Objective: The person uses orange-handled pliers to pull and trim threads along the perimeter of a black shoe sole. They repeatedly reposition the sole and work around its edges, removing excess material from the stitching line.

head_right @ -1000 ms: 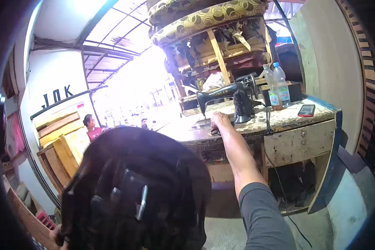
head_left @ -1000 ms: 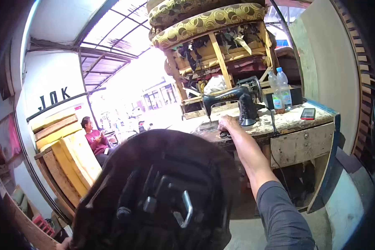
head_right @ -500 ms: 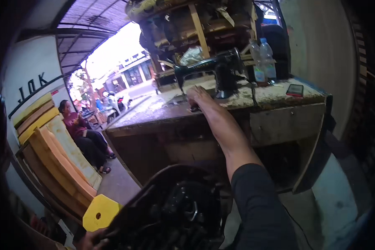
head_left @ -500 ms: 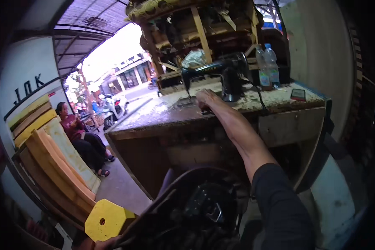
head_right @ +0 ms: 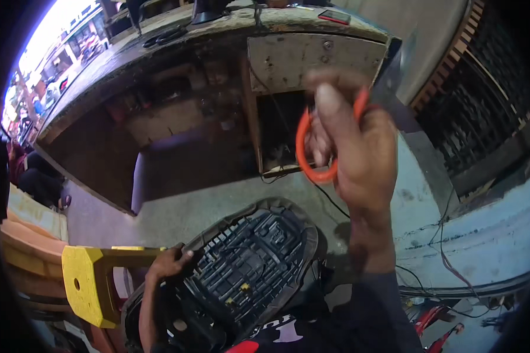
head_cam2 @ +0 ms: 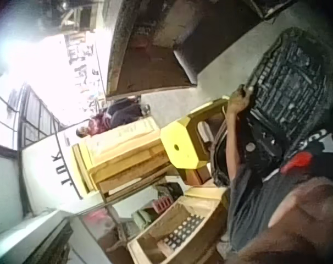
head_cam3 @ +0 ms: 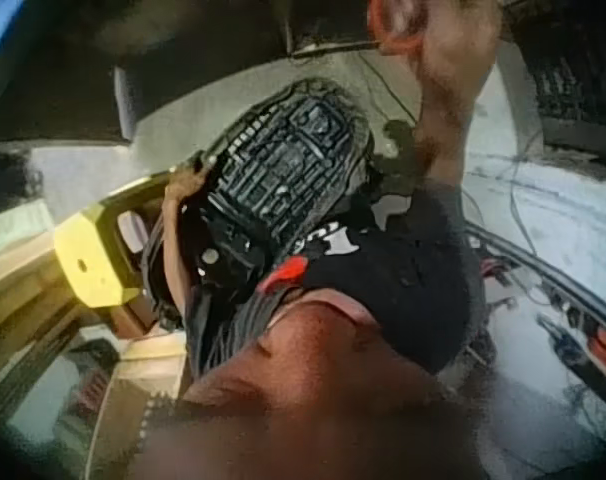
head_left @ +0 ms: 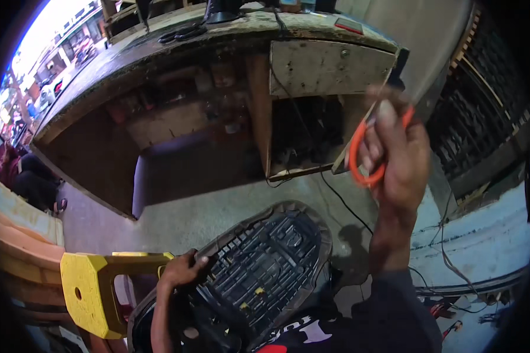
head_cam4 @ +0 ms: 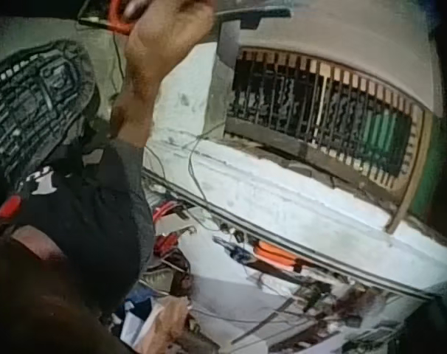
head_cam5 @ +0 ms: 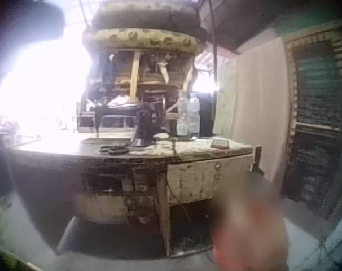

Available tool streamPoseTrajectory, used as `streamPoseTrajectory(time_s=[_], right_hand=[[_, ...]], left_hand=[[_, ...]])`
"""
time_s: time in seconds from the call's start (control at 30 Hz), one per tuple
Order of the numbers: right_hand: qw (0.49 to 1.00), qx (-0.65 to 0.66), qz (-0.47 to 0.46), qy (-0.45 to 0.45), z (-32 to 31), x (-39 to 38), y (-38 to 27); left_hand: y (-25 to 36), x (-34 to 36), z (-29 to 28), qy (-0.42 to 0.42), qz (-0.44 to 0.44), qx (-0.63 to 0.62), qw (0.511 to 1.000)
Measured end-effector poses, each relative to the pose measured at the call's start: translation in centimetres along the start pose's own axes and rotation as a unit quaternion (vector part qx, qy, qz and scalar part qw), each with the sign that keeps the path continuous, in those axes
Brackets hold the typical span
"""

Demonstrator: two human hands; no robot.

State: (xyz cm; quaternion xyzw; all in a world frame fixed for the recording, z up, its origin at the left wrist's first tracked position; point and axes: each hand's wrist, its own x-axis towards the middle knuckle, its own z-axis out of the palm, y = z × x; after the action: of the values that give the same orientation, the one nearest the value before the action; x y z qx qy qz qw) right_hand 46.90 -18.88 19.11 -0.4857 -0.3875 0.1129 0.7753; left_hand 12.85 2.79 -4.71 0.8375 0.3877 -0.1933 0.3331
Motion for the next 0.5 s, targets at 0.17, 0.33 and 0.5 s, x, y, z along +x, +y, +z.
streamPoseTrajectory(time_s=[0.17, 0.33, 0.5], right_hand=[[0.938, -0.204, 0.249, -0.125, -9.0, -9.7, 3.8], [0.894, -0.188, 0.36, -0.187, -10.8, -9.8, 5.9], [0.91, -0.242, 0.258, -0.219, -12.5, -12.0, 6.7]], left_hand=[[5.3, 3.6, 0.8, 0.08, 0.094, 0.019, 0.992], [9.3, 3.9, -0.5, 0.007, 0.137, 0.012, 0.99], [13.5, -0.7, 2.0, -0.034, 0.192, 0.075, 0.978]])
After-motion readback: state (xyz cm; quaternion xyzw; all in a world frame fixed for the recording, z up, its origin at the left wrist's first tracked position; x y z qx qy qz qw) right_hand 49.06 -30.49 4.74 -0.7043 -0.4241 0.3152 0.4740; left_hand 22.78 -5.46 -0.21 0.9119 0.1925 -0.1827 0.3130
